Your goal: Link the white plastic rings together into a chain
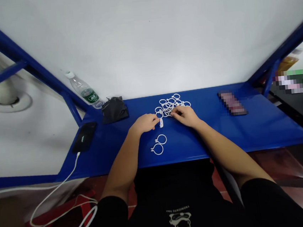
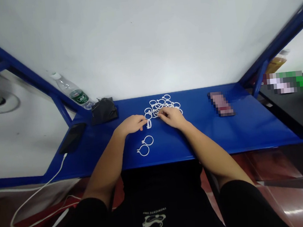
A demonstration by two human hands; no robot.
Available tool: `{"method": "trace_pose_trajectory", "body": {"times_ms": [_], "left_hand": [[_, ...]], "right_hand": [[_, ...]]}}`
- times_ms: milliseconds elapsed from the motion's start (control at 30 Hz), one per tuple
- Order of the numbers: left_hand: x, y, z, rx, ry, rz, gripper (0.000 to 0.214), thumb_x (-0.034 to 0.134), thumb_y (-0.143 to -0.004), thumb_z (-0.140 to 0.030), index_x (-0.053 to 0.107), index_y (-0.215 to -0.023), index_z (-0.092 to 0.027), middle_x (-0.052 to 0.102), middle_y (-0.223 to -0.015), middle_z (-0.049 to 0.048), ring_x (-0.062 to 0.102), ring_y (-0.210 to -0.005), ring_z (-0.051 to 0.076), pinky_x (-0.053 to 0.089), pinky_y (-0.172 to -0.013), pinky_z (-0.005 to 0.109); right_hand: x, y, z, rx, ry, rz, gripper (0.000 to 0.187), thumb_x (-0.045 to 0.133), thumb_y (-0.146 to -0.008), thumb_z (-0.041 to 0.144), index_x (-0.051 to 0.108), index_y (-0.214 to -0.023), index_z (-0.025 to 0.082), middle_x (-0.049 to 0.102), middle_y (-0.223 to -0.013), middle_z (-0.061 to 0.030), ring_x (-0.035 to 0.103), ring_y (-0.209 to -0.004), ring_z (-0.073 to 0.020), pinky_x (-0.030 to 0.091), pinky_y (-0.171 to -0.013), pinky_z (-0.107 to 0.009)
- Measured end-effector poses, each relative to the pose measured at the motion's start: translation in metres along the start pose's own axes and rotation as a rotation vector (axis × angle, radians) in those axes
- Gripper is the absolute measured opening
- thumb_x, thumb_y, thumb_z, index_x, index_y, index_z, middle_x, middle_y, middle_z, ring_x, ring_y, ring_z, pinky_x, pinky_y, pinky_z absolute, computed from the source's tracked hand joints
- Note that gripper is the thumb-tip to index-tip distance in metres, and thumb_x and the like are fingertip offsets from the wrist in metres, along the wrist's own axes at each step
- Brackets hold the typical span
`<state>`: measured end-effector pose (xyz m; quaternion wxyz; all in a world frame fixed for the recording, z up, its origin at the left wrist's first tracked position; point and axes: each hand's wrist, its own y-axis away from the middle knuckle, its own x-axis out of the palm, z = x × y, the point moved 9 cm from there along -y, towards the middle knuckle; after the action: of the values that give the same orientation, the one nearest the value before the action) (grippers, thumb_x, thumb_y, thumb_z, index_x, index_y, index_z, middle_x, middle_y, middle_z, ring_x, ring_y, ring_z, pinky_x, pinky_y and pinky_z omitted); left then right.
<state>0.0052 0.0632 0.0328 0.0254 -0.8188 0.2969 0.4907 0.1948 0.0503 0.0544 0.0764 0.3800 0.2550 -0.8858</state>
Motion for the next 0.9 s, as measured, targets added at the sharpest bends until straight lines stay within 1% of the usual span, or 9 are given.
{"method": "trace_pose_trajectory", "body": {"times_ms": [167,333,400,467,533,567,733,800,900], "left_hand": [[-0.003,0.0,-0.004,0.028,-0.012,-0.057,0.03,0.051,-0.102,-0.044,0.073,-0.109,-0.025,0.078,-0.083,0.0016,0.07,-0.075,0.02,0.043,-0.069,0.03],[0.001,0.003,-0.02,0.081,-0.008,-0.052,0.049,0.04,-0.106,-0.058,0.073,-0.103,-0.023,0.077,-0.087,0.0052,0.07,-0.077,0.022,0.045,-0.07,0.031],[0.005,0.003,-0.027,0.096,-0.014,-0.051,0.05,0.045,-0.103,-0.064,0.074,-0.107,-0.023,0.077,-0.089,0.006,0.071,-0.081,0.023,0.046,-0.071,0.032],[0.013,0.001,-0.032,0.118,-0.036,-0.035,0.05,0.06,-0.095,-0.066,0.073,-0.116,-0.023,0.077,-0.091,0.0062,0.072,-0.085,0.025,0.047,-0.073,0.032],[0.021,-0.001,-0.035,0.148,-0.072,-0.022,0.05,0.071,-0.09,-0.06,0.07,-0.124,-0.023,0.077,-0.093,0.006,0.072,-0.086,0.026,0.049,-0.076,0.033],[0.024,-0.003,-0.037,0.164,-0.09,-0.026,0.048,0.073,-0.091,-0.055,0.07,-0.126,-0.023,0.077,-0.094,0.0059,0.072,-0.087,0.026,0.049,-0.077,0.033],[0.03,-0.006,-0.042,0.204,-0.146,-0.078,0.02,0.063,-0.099,-0.035,0.071,-0.113,-0.022,0.077,-0.098,0.0052,0.072,-0.088,0.023,0.05,-0.08,0.032],[0.029,-0.006,-0.044,0.209,-0.151,-0.087,0.017,0.06,-0.101,-0.033,0.071,-0.107,-0.022,0.077,-0.1,0.0054,0.072,-0.09,0.023,0.05,-0.08,0.032],[0.029,-0.006,-0.047,0.205,-0.151,-0.082,0.02,0.06,-0.1,-0.039,0.071,-0.102,-0.022,0.076,-0.097,0.0066,0.071,-0.089,0.025,0.05,-0.078,0.033]], "right_hand": [[0.002,0.0,0.001,-0.006,0.003,0.011,0.018,0.064,-0.098,0.036,0.073,-0.092,0.021,0.076,-0.081,-0.0037,0.064,-0.067,-0.0172,0.044,-0.066,-0.029],[0.002,-0.001,0.003,-0.012,0.007,0.016,0.017,0.064,-0.097,0.035,0.073,-0.093,0.021,0.075,-0.078,-0.0029,0.063,-0.066,-0.0168,0.043,-0.066,-0.029],[0.003,-0.001,0.004,-0.012,0.011,0.02,0.016,0.064,-0.097,0.034,0.073,-0.093,0.021,0.074,-0.076,-0.0025,0.063,-0.066,-0.0166,0.043,-0.067,-0.029],[0.003,-0.001,0.004,-0.013,0.01,0.033,0.015,0.064,-0.097,0.033,0.073,-0.094,0.021,0.074,-0.077,-0.0024,0.063,-0.066,-0.0164,0.043,-0.067,-0.028],[0.005,-0.001,0.004,-0.01,0.005,0.056,0.015,0.064,-0.096,0.033,0.073,-0.095,0.021,0.075,-0.079,-0.0025,0.064,-0.068,-0.0164,0.043,-0.068,-0.028],[0.007,-0.001,0.003,-0.009,0.004,0.072,0.016,0.064,-0.096,0.033,0.074,-0.095,0.021,0.075,-0.08,-0.0025,0.064,-0.068,-0.0163,0.043,-0.068,-0.028],[0.017,0.0,0.005,-0.032,-0.007,0.159,0.014,0.065,-0.094,0.029,0.075,-0.099,0.021,0.075,-0.08,-0.0017,0.064,-0.07,-0.0155,0.042,-0.069,-0.028],[0.02,0.0,0.006,-0.036,-0.025,0.197,0.014,0.066,-0.093,0.029,0.075,-0.101,0.021,0.075,-0.079,-0.0006,0.064,-0.069,-0.0148,0.042,-0.069,-0.027],[0.023,0.002,0.008,-0.033,-0.045,0.261,0.019,0.072,-0.09,0.031,0.077,-0.106,0.023,0.074,-0.079,0.0007,0.065,-0.069,-0.0145,0.043,-0.069,-0.027]]}}
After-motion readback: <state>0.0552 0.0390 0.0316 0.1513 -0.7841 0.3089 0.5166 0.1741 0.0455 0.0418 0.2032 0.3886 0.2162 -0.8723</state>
